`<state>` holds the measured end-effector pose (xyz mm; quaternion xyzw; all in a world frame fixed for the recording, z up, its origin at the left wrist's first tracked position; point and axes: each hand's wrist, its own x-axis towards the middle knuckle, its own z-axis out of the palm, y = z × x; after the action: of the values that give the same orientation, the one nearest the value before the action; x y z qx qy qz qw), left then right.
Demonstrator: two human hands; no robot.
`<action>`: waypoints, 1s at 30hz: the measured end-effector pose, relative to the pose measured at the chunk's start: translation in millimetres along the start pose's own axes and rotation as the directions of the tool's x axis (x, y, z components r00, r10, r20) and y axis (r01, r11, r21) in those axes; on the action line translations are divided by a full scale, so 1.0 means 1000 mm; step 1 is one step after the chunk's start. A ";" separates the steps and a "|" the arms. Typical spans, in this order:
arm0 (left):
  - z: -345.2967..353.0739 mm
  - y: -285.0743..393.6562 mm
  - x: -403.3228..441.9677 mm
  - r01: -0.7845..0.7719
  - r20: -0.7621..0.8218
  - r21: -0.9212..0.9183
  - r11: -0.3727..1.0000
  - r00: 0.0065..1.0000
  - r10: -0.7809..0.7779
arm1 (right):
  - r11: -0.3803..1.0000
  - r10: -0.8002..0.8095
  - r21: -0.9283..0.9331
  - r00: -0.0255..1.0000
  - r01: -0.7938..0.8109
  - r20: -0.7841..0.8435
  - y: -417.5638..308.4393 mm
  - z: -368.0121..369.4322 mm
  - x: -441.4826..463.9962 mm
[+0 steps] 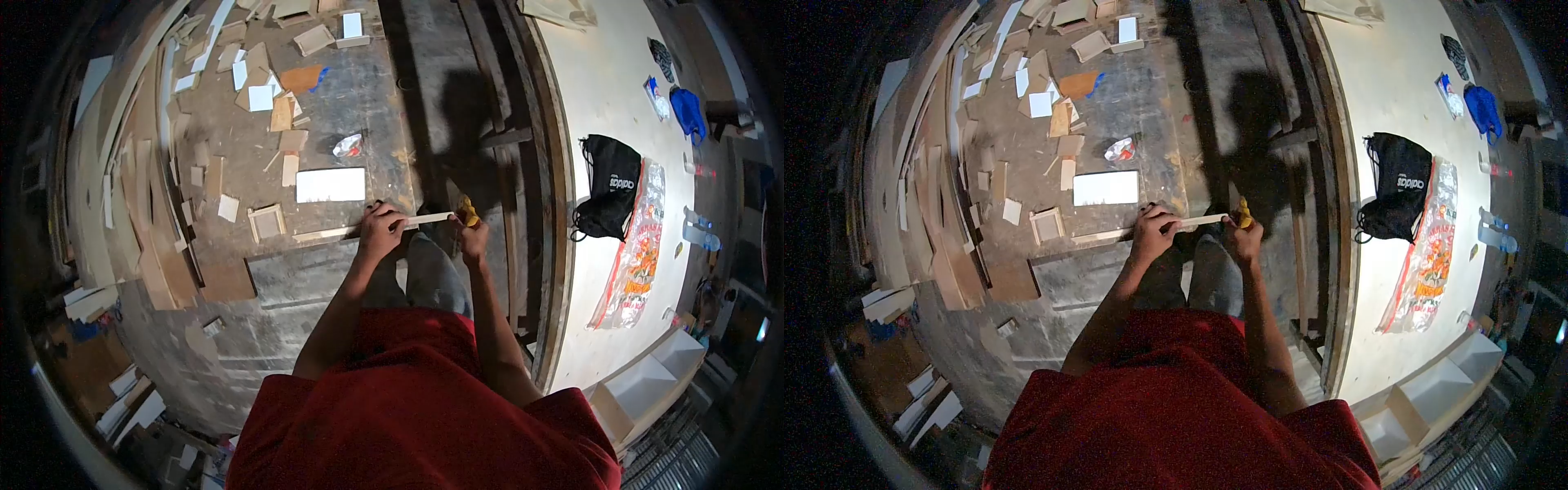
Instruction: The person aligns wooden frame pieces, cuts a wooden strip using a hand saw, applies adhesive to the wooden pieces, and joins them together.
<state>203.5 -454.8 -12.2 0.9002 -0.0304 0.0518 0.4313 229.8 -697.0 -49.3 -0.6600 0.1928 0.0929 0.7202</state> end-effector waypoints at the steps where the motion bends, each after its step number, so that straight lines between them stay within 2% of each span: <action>1: 0.000 -0.001 0.001 -0.024 -0.013 -0.006 1.000 1.000 0.024 | 0.995 0.095 -0.035 0.995 -0.095 0.006 -0.007 -0.001 -0.003; 2: -0.001 -0.001 0.001 -0.047 -0.027 -0.011 0.999 0.999 0.046 | 0.979 0.190 -0.071 0.982 -0.189 0.010 -0.013 -0.001 -0.006; 6: -0.003 0.003 0.014 -0.108 -0.035 0.032 0.994 0.993 0.109 | 0.980 0.190 -0.050 0.982 -0.191 -0.015 -0.003 -0.002 -0.004; 9: -0.003 -0.004 0.017 -0.158 0.049 0.059 0.986 0.987 0.155 | 0.978 0.194 -0.073 0.980 -0.196 -0.033 -0.002 -0.002 -0.006; 11: -0.002 -0.012 0.015 -0.153 0.076 -0.010 0.988 0.985 0.153 | 0.982 0.069 -0.172 0.996 -0.078 -0.063 0.007 -0.003 -0.002; 16: -0.010 -0.006 0.013 -0.161 0.046 -0.025 0.987 0.986 0.162 | 0.984 0.125 -0.118 0.990 -0.133 -0.070 -0.007 0.001 -0.007; 19: -0.011 -0.008 0.013 -0.177 0.048 -0.042 0.983 0.983 0.179 | 0.992 0.037 -0.120 0.998 -0.043 -0.046 -0.017 0.007 -0.008; 22: -0.010 -0.009 0.011 -0.179 0.039 -0.037 0.983 0.983 0.180 | 0.986 0.089 -0.134 0.994 -0.096 -0.061 -0.022 0.009 -0.011; 25: -0.008 -0.009 0.010 -0.155 0.023 -0.064 0.986 0.987 0.157 | 0.968 0.039 -0.243 0.993 -0.065 -0.108 -0.010 -0.002 -0.011; 26: -0.006 -0.011 0.010 -0.150 0.021 -0.082 0.985 0.988 0.152 | 0.967 -0.091 -0.247 0.990 0.062 -0.108 0.001 -0.013 -0.010; 28: -0.004 -0.017 0.009 -0.145 0.020 -0.103 0.984 0.989 0.148 | 0.949 -0.221 -0.253 0.969 0.188 -0.109 -0.001 -0.020 -0.019; 30: -0.001 -0.020 0.009 -0.176 0.005 -0.115 0.978 0.984 0.178 | 0.901 -0.108 -0.433 0.983 0.035 -0.147 -0.017 -0.032 -0.035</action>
<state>214.1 -441.1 -26.2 0.8681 -0.1168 0.0813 0.4755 199.1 -725.8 -21.6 -0.8143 0.2031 0.0507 0.5414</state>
